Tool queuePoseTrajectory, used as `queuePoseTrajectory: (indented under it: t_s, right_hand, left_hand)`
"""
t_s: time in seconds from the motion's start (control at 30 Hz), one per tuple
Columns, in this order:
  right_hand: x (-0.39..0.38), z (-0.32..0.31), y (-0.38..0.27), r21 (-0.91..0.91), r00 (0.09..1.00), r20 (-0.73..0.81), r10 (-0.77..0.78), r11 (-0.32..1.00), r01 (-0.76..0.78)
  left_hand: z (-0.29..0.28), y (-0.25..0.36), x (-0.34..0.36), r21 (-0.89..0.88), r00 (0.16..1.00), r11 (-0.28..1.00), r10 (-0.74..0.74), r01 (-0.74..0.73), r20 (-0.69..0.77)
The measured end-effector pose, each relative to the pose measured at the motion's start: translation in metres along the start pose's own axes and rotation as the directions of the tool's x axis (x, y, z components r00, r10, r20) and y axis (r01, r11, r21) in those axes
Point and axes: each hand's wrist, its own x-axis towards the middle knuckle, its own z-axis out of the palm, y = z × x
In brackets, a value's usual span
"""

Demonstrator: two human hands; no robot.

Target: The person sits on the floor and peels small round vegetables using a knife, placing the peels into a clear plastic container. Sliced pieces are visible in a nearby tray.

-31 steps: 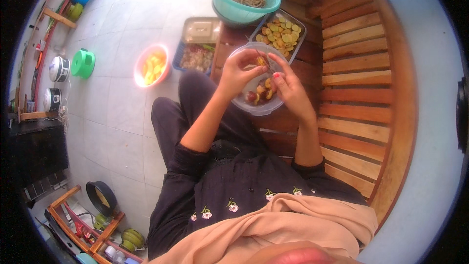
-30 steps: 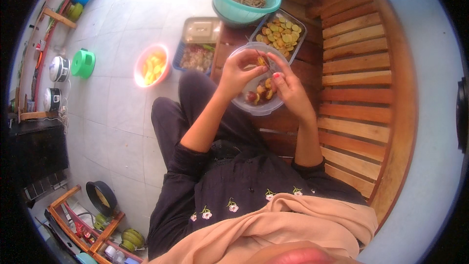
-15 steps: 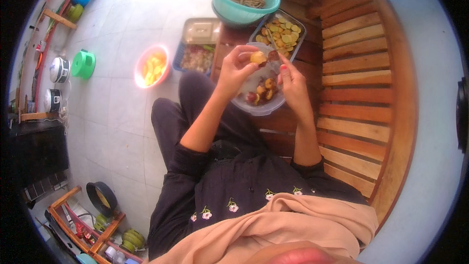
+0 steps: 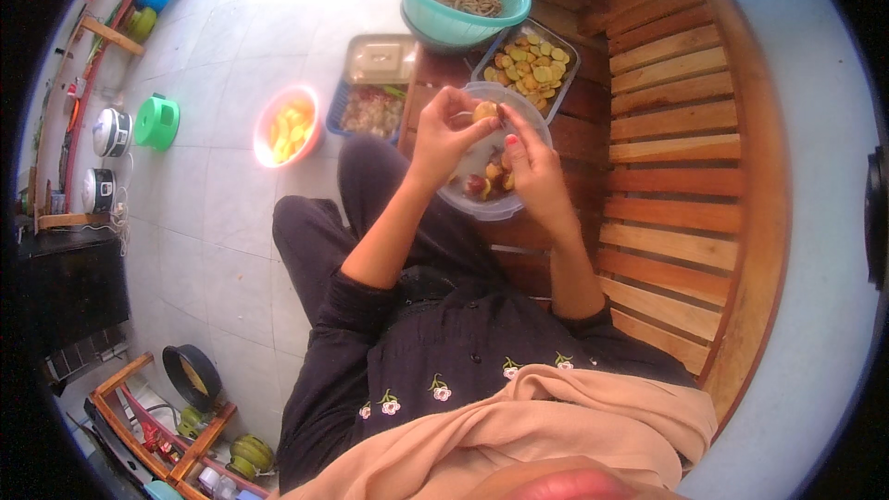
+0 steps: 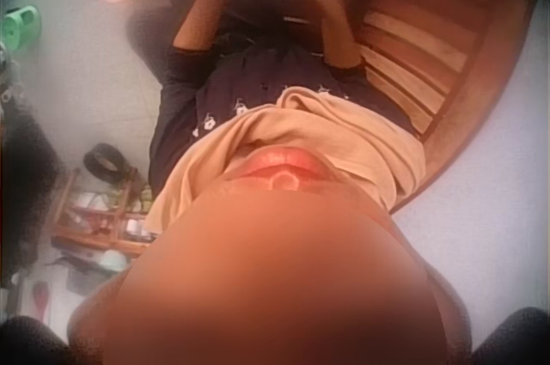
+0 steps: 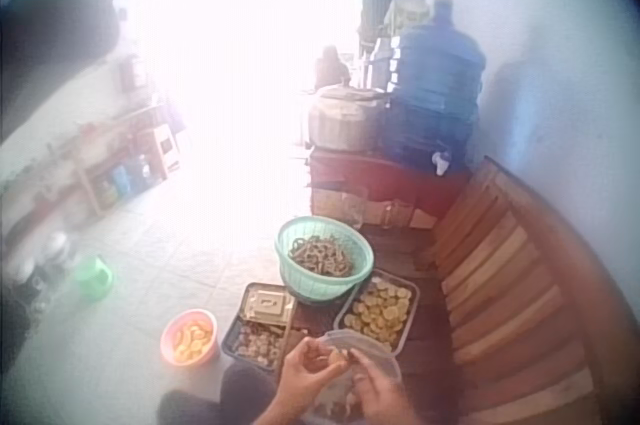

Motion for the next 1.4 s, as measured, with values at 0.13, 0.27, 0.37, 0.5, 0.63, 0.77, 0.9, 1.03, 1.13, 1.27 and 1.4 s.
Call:
queuePoseTrajectory:
  t_s: [0.13, 0.27, 0.37, 0.5, 0.63, 0.77, 0.9, 1.03, 1.13, 1.27, 1.4]
  right_hand:
    - [0.009, 0.004, 0.008, -0.212, 0.984, -0.100, -0.151, 0.969, 0.127]
    - [0.013, -0.005, 0.016, -0.162, 0.993, -0.100, 0.069, 0.983, -0.085]
    - [0.008, -0.008, 0.017, -0.065, 0.985, -0.076, 0.157, 0.985, -0.162]
    - [0.002, -0.002, 0.012, 0.242, 0.993, -0.023, 0.119, 0.964, -0.110]
    - [-0.001, -0.001, 0.000, 0.230, 0.994, 0.047, 0.094, 0.968, -0.103]
    - [0.000, 0.002, -0.010, -0.172, 0.995, -0.006, -0.100, 0.980, 0.098]
    - [0.003, 0.007, -0.004, -0.119, 0.987, -0.088, -0.138, 0.985, 0.127]
    - [0.016, 0.009, 0.014, -0.248, 0.972, -0.166, -0.168, 0.961, 0.124]
    - [0.020, 0.005, 0.024, -0.127, 0.986, -0.165, -0.023, 0.992, 0.001]
    - [0.009, -0.002, 0.018, 0.012, 0.987, -0.085, 0.133, 0.991, -0.133]
    - [-0.001, -0.005, -0.004, 0.138, 0.993, -0.029, 0.115, 0.984, -0.110]
  left_hand:
    - [0.000, 0.002, -0.003, -0.011, 1.000, 1.000, 0.010, -0.010, 0.026]
    - [0.003, 0.003, -0.005, 0.003, 0.998, 0.998, 0.059, -0.059, 0.014]
    - [0.002, 0.002, -0.002, 0.049, 0.999, 0.998, 0.035, -0.036, 0.012]
    - [0.002, 0.000, -0.002, 0.000, 1.000, 1.000, 0.009, -0.009, 0.023]
    - [0.001, 0.005, -0.005, -0.112, 0.999, 0.992, -0.049, 0.050, 0.006]
    - [0.000, 0.007, -0.004, -0.029, 0.999, 0.999, -0.027, 0.026, -0.019]
    - [0.002, 0.006, -0.003, -0.049, 1.000, 0.999, 0.006, -0.007, -0.021]
    - [0.004, 0.011, -0.008, -0.049, 1.000, 0.999, 0.019, -0.018, 0.023]
    - [0.003, 0.016, -0.009, 0.005, 1.000, 1.000, -0.014, 0.014, 0.009]
    - [0.005, 0.013, -0.008, 0.060, 1.000, 0.998, 0.028, -0.028, -0.007]
    - [0.005, 0.006, -0.005, 0.100, 0.996, 0.991, 0.086, -0.086, 0.003]
